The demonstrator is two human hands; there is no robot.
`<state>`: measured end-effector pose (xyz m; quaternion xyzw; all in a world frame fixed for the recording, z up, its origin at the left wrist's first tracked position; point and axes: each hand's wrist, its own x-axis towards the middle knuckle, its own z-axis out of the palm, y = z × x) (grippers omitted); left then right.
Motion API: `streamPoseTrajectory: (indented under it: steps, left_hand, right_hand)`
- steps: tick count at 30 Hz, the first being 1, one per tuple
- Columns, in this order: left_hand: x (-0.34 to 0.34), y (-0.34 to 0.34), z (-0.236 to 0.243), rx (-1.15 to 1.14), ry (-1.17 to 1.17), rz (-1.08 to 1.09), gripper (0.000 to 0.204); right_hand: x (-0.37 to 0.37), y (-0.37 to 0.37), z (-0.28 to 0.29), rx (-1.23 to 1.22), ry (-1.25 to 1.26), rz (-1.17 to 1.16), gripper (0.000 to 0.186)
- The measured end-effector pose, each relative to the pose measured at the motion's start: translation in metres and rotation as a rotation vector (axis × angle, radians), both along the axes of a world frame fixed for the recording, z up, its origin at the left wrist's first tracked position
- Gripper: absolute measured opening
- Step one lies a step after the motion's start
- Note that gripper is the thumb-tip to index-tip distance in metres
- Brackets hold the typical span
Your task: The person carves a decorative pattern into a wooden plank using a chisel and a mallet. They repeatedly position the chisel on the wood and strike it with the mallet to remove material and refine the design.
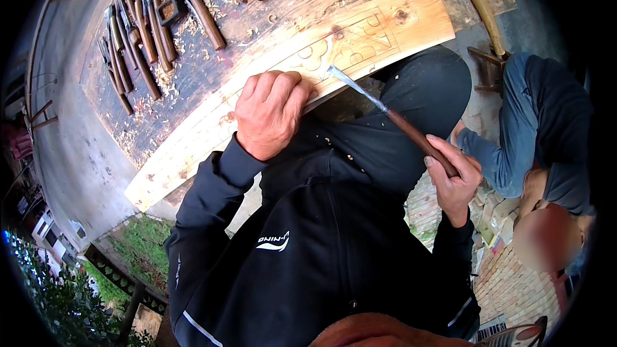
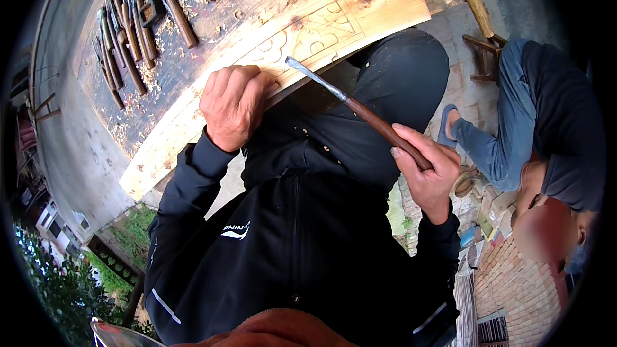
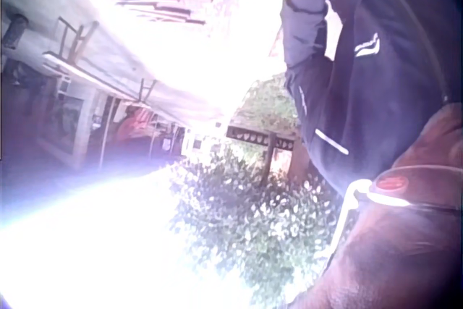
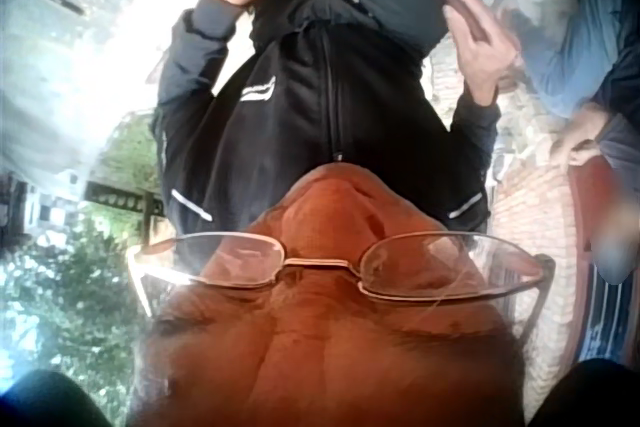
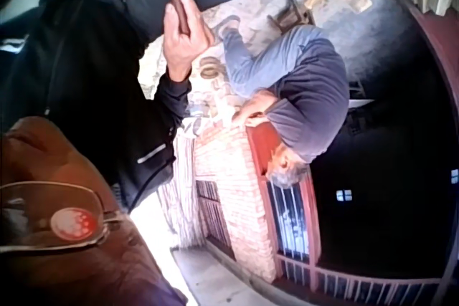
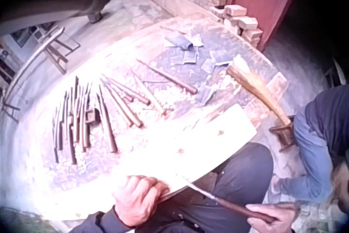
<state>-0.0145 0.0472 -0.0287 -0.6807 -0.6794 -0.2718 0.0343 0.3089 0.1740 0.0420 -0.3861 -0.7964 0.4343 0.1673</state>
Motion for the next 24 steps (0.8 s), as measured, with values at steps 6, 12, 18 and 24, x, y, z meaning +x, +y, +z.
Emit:
streamPoseTrajectory:
  steps: [6, 12, 18, 24]
  left_hand:
    - [-0.001, -0.001, -0.001, 0.004, -0.046, 0.162, 0.019]
    - [-0.012, -0.017, 0.009, 0.039, -0.133, -0.001, 0.032]
    - [0.047, 0.029, -0.002, 0.453, 0.045, -0.595, 0.027]
    - [0.048, 0.058, -0.020, 0.167, -0.164, -0.736, 0.055]
  right_hand:
    - [0.005, -0.006, -0.009, 0.050, 0.017, 0.047, 0.043]
    - [0.001, -0.012, -0.015, 0.084, 0.076, 0.056, 0.044]
    - [-0.004, -0.011, -0.014, 0.090, 0.060, 0.139, 0.045]
    - [-0.001, -0.018, -0.012, 0.082, 0.033, 0.106, 0.043]
